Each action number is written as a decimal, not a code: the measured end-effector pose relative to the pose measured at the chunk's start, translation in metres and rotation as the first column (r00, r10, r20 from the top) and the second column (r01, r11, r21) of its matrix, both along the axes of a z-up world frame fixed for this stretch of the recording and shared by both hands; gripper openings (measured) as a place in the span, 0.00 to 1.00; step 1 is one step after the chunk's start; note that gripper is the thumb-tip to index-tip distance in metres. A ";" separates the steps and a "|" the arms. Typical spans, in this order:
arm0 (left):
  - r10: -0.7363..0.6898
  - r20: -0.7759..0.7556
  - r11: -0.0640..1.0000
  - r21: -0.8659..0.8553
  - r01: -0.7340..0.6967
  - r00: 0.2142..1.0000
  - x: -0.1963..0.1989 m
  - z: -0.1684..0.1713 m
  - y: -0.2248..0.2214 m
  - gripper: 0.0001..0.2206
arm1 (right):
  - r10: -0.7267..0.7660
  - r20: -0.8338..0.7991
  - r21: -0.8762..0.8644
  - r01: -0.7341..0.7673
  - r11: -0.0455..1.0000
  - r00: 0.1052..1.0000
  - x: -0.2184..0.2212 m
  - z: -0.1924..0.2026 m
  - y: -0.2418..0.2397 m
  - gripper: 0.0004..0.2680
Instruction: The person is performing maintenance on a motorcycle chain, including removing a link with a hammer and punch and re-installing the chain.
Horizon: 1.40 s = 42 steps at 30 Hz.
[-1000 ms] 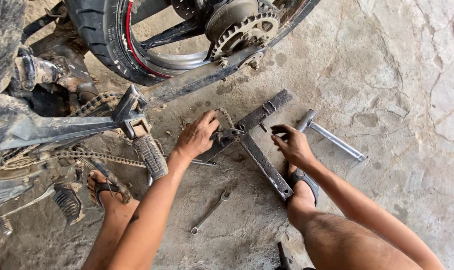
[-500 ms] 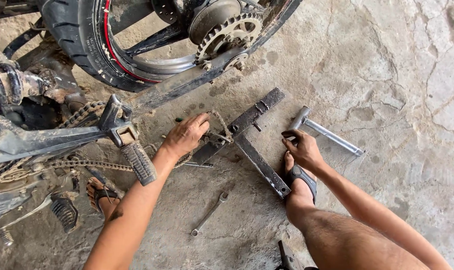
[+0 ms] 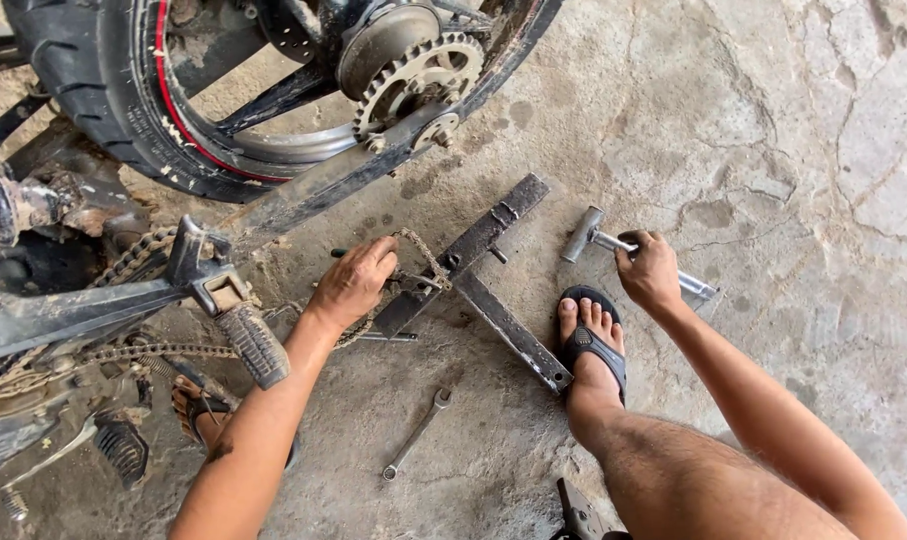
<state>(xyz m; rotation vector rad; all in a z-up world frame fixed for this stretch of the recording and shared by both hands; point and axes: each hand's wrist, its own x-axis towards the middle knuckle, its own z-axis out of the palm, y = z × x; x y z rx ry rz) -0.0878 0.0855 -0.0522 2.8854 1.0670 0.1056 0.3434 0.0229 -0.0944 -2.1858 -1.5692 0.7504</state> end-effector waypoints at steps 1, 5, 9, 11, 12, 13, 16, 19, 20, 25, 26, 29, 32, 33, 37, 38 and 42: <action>0.005 0.004 1.000 0.004 -0.005 1.000 0.000 0.000 0.000 0.13 | 0.016 0.066 0.014 -0.017 1.000 0.998 0.002 -0.005 0.000 0.09; 0.027 0.032 0.999 -0.022 -0.027 0.999 0.000 -0.006 -0.001 0.14 | 0.113 0.246 -0.010 -0.115 0.993 0.963 0.017 -0.039 0.002 0.11; -0.005 0.040 1.000 0.000 0.005 0.999 -0.001 -0.008 0.000 0.15 | 0.170 0.272 -0.096 -0.149 0.984 0.947 0.014 -0.034 0.006 0.12; 0.004 0.025 1.000 -0.001 -0.004 1.000 -0.003 -0.008 -0.001 0.15 | 0.296 0.337 -0.148 -0.261 0.954 0.894 0.015 -0.037 0.011 0.10; 0.002 0.023 1.000 -0.003 -0.002 1.000 -0.002 -0.008 -0.001 0.15 | 0.295 0.335 -0.149 -0.259 0.954 0.895 0.018 -0.041 0.013 0.10; 0.005 0.033 1.000 -0.008 -0.004 0.999 -0.001 -0.007 -0.001 0.15 | 0.342 0.337 -0.155 -0.306 0.939 0.877 0.022 -0.045 0.016 0.10; 0.011 0.038 1.000 0.002 -0.011 0.999 0.000 -0.008 -0.001 0.15 | 0.415 0.277 -0.154 -0.387 0.909 0.866 0.029 -0.051 0.015 0.10; 0.021 0.041 1.000 0.016 -0.021 0.999 0.002 -0.004 -0.001 0.14 | 0.434 0.152 -0.149 -0.414 0.898 0.888 0.017 -0.018 0.006 0.12; 0.017 0.052 1.000 0.015 -0.018 0.998 0.004 -0.003 0.000 0.14 | 0.415 0.091 -0.157 -0.398 0.904 0.905 0.010 -0.002 0.001 0.12; 0.020 0.055 0.999 0.027 -0.022 0.998 0.009 0.008 -0.002 0.11 | 0.480 -0.167 -0.085 -0.498 0.863 0.861 -0.043 0.065 -0.024 0.11; 0.026 0.053 0.999 0.030 -0.027 0.998 0.010 0.010 -0.003 0.10 | 0.498 -0.201 -0.057 -0.518 0.854 0.844 -0.059 0.085 -0.028 0.12; 0.010 0.076 0.999 0.043 -0.013 0.997 0.013 0.018 -0.004 0.10 | 0.641 -0.109 -0.183 -0.649 0.739 0.760 -0.101 0.102 -0.041 0.10; -0.008 0.059 0.999 0.054 0.005 0.998 0.002 -0.004 -0.001 0.15 | 0.784 -0.285 0.256 -0.745 0.616 0.551 -0.125 0.135 -0.037 0.08; -0.013 0.060 0.999 0.054 0.010 0.998 0.002 -0.004 0.000 0.15 | 0.782 -0.285 0.256 -0.742 0.620 0.555 -0.131 0.139 -0.037 0.08; -0.008 0.043 0.997 0.076 0.004 0.999 0.001 -0.008 -0.001 0.19 | 0.800 -0.312 0.133 -0.810 0.571 0.513 -0.152 0.159 -0.033 0.09; -0.002 0.037 0.996 0.086 -0.001 0.999 0.001 -0.010 -0.002 0.19 | 0.785 -0.340 0.091 -0.813 0.575 0.517 -0.156 0.164 -0.032 0.09; 0.010 0.047 0.996 0.093 -0.014 0.999 0.005 -0.006 -0.003 0.18 | 0.764 -0.334 0.076 -0.792 0.606 0.553 -0.163 0.175 -0.032 0.09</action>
